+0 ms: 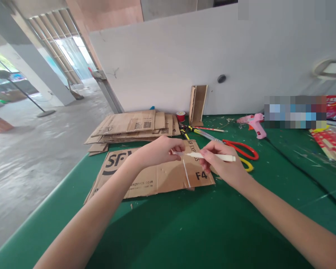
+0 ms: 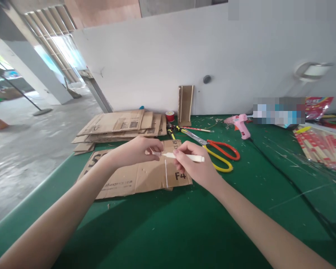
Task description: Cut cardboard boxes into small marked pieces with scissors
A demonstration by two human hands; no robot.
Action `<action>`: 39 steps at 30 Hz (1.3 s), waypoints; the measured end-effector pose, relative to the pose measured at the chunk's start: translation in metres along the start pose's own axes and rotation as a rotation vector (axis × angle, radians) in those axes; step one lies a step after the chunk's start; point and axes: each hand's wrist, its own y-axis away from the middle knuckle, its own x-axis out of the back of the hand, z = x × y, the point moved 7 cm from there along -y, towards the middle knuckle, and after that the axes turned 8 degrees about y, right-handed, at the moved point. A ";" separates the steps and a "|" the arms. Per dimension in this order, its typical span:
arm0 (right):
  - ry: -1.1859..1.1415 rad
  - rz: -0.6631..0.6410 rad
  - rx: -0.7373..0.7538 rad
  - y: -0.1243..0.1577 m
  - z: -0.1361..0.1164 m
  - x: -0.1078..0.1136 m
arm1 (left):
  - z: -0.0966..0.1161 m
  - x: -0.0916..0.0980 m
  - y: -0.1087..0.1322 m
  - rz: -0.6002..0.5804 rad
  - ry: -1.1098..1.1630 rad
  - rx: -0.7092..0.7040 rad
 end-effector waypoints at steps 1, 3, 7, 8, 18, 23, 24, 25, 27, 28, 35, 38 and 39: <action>-0.004 0.001 -0.010 0.000 0.001 0.000 | 0.002 0.000 0.000 0.003 -0.003 -0.014; -0.011 -0.007 -0.020 -0.001 0.003 -0.001 | 0.003 0.002 0.000 0.020 0.013 -0.020; -0.023 -0.007 -0.045 -0.002 0.009 -0.001 | 0.001 -0.001 -0.001 0.017 0.025 0.006; -0.027 -0.008 -0.049 -0.002 0.011 -0.002 | 0.001 -0.002 -0.001 0.012 0.019 0.010; -0.274 -0.008 -0.114 -0.003 0.021 -0.011 | 0.017 -0.009 -0.001 0.092 -0.013 -0.069; -0.365 0.031 -0.109 -0.002 0.021 -0.009 | 0.036 -0.020 0.000 0.154 -0.083 -0.171; -0.363 0.024 -0.112 -0.001 0.022 -0.010 | 0.037 -0.022 0.000 0.164 -0.085 -0.176; -0.351 0.008 -0.107 -0.001 0.022 -0.010 | 0.038 -0.023 -0.001 0.174 -0.079 -0.178; -0.254 -0.054 -0.055 -0.003 0.019 -0.010 | 0.034 -0.024 -0.002 0.183 -0.071 -0.173; -0.133 -0.095 -0.005 -0.004 0.015 -0.009 | 0.029 -0.023 -0.003 0.193 -0.087 -0.162; 1.327 -0.149 0.165 -0.022 0.023 0.045 | -0.049 0.035 0.006 0.505 -0.519 0.202; 1.538 -0.324 -0.051 -0.028 0.058 0.066 | -0.086 0.067 0.012 0.618 -0.604 0.417; 1.543 -0.355 -0.068 -0.029 0.064 0.069 | -0.100 0.075 0.013 0.626 -0.590 0.504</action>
